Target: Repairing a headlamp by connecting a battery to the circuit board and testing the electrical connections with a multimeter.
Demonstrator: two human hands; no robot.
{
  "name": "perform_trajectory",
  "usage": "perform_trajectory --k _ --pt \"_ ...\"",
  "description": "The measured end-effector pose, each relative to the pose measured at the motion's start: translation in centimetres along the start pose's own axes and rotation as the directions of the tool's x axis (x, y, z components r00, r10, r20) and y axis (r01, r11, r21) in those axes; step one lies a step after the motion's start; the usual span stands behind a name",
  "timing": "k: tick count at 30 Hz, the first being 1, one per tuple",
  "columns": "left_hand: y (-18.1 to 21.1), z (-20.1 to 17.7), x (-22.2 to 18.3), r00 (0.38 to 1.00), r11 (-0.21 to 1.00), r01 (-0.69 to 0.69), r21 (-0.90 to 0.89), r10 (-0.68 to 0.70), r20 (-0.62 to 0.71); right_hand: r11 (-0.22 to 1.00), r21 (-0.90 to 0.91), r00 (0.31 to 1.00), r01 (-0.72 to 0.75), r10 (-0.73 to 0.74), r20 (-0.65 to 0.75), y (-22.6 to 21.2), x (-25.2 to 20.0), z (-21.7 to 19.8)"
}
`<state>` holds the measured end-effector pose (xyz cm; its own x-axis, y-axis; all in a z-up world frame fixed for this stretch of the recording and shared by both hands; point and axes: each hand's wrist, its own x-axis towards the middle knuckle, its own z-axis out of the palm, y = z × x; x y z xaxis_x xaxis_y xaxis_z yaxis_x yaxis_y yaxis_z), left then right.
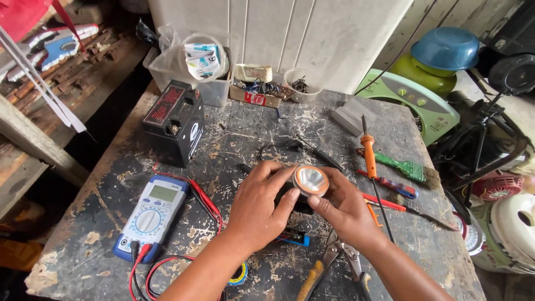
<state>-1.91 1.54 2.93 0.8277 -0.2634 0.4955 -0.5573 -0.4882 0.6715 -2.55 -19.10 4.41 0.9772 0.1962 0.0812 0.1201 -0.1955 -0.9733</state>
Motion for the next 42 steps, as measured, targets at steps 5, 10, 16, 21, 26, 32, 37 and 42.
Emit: perform_trajectory --k 5,10,16,21,26,32,37,42 --pt "0.1 0.1 1.0 0.969 0.954 0.182 -0.237 -0.133 0.209 0.995 0.028 0.993 0.097 -0.098 0.06 -0.1 1.2 1.6" --pt "-1.0 1.6 1.4 0.963 0.875 0.253 -0.412 -0.186 0.196 0.98 -0.077 0.982 0.183 -0.18 0.049 1.7 2.4 2.4" --pt "-1.8 2.4 1.9 0.924 0.793 0.38 -0.476 -0.303 0.232 0.932 -0.259 0.958 0.253 -0.279 -0.066 2.4 3.8 3.4" --pt "-3.8 3.0 2.3 0.972 0.86 0.208 -0.466 -0.233 0.004 0.905 -0.223 0.915 0.362 -0.391 -0.098 2.6 6.0 5.0" --pt "-3.9 2.7 2.4 0.957 0.884 0.239 -0.401 -0.284 -0.057 0.934 -0.143 0.93 0.326 -0.344 -0.127 2.8 6.7 6.0" --pt "-4.1 3.4 2.1 0.955 0.882 0.224 -0.414 -0.283 -0.085 0.949 -0.13 0.923 0.288 -0.311 -0.228 3.1 6.6 6.6" --pt "-3.9 3.5 2.3 0.954 0.896 0.242 -0.372 -0.291 -0.079 0.951 -0.177 0.913 0.254 -0.296 -0.28 4.1 6.7 6.2" --pt "-2.9 2.6 2.9 0.923 0.874 0.374 -0.311 -0.383 0.032 0.947 -0.177 0.945 0.267 -0.294 -0.144 2.8 6.2 5.6"
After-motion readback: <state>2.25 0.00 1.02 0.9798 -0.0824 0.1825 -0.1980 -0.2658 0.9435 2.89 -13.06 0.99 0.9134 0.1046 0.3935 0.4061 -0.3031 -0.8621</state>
